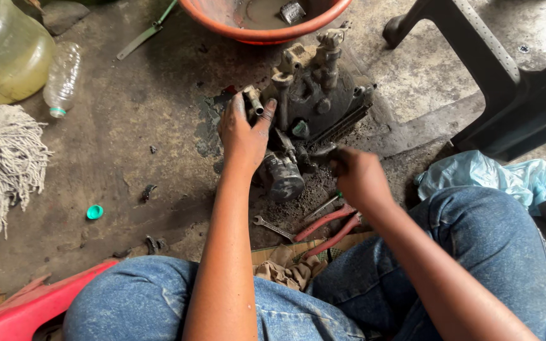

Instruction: The person scrubs a dirty mechanical component, likely an engine cylinder head, using a wire brush. They rotate the part to access different surfaces and continue scrubbing to remove grime and residue.

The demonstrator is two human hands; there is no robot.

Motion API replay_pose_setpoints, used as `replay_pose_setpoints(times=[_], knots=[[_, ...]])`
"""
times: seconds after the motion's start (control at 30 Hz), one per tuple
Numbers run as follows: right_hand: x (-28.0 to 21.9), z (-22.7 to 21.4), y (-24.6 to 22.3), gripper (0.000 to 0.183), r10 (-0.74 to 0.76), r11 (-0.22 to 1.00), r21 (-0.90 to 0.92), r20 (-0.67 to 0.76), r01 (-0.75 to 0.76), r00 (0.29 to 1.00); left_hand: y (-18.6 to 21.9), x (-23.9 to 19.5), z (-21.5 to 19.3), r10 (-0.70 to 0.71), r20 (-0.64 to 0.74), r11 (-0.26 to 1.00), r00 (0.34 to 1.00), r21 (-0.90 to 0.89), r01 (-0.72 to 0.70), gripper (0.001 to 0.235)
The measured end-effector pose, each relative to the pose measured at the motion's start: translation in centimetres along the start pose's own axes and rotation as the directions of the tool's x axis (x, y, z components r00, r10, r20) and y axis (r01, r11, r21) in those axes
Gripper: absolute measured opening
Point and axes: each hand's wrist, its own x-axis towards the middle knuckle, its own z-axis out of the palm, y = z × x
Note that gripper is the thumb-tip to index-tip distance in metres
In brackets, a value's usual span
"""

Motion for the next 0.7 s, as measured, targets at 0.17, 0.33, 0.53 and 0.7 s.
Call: replay_pose_setpoints(times=[0.17, 0.33, 0.53, 0.7], knots=[[1.2, -0.3, 0.1, 0.020, 0.029, 0.999, 0.017, -0.030, -0.029, 0.999, -0.2, 0.3, 0.0, -0.003, 0.001, 1.000, 1.000, 0.023, 0.003, 0.098], [2.0, 0.1, 1.0, 0.019, -0.002, 1.000, 0.022, -0.214, 0.007, 0.977, -0.4, 0.2, 0.3, 0.001, -0.001, 1.000, 1.000, 0.014, -0.001, 0.098], [1.8, 1.2, 0.6, 0.021, -0.046, 0.996, -0.080, -0.138, 0.035, 0.989, 0.7, -0.2, -0.4, -0.076, 0.059, 0.997, 0.995, -0.006, 0.076, 0.100], [1.8, 0.2, -0.6, 0.020, 0.119, 0.991, -0.054, -0.063, -0.123, 0.991, 0.7, -0.2, -0.6, -0.044, 0.028, 0.999, 0.999, 0.007, 0.044, 0.099]])
